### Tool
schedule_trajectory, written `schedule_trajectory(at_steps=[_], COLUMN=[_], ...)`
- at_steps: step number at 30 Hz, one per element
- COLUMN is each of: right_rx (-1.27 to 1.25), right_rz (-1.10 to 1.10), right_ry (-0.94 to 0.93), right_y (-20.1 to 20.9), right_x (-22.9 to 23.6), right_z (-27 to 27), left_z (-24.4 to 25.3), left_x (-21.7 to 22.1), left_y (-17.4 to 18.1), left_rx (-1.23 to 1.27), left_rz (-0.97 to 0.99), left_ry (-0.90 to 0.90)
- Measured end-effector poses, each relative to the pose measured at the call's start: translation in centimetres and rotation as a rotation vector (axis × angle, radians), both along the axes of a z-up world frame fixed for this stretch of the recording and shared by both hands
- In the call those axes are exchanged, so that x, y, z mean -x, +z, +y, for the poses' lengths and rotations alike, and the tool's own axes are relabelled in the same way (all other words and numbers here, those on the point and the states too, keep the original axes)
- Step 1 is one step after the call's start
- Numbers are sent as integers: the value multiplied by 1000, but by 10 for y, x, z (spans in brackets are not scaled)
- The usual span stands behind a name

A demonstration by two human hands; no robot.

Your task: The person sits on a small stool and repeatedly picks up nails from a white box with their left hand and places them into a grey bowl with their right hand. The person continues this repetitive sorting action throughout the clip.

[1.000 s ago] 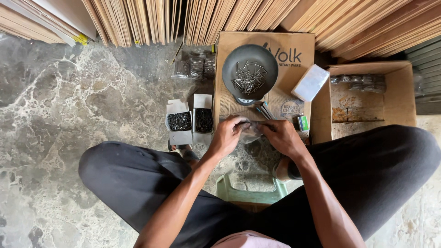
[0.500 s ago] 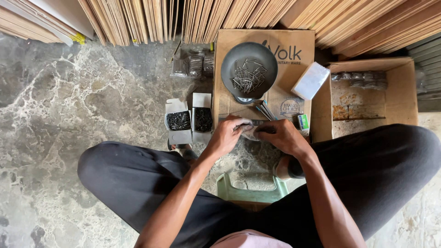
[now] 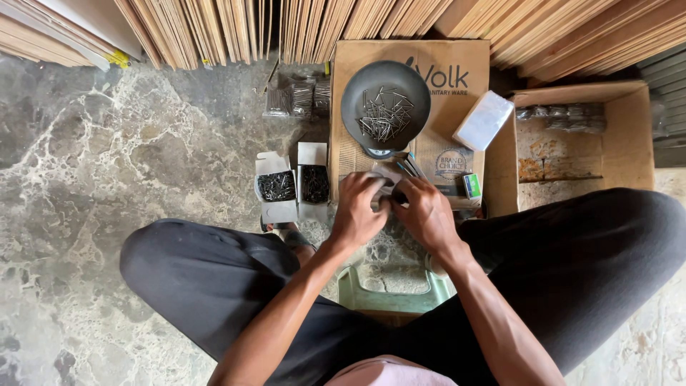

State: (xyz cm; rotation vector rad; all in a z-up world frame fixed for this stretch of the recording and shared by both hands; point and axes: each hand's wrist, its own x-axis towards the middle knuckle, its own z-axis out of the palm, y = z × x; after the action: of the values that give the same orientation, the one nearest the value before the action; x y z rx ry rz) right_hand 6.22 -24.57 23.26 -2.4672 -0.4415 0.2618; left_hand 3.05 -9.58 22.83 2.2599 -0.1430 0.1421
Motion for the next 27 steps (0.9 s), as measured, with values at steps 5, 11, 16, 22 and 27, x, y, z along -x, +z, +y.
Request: schedule_trajectory(at_steps=[5, 11, 16, 22, 27], right_rx=[61, 140, 94, 63, -30], right_rz=[-33, 139, 208, 209, 156], right_ry=[35, -142, -259, -371, -397], right_y=[-7, 19, 18, 8, -4], right_x=[-1, -2, 3, 9, 12], right_z=[0, 7, 15, 24, 27], left_z=[-6, -11, -14, -19, -19], left_x=[0, -1, -2, 3, 1], left_y=[-13, 20, 4, 2, 8], left_rx=[-182, -244, -221, -306, -338], left_rz=[-86, 0, 14, 9, 48], left_ry=[133, 160, 221, 275, 327])
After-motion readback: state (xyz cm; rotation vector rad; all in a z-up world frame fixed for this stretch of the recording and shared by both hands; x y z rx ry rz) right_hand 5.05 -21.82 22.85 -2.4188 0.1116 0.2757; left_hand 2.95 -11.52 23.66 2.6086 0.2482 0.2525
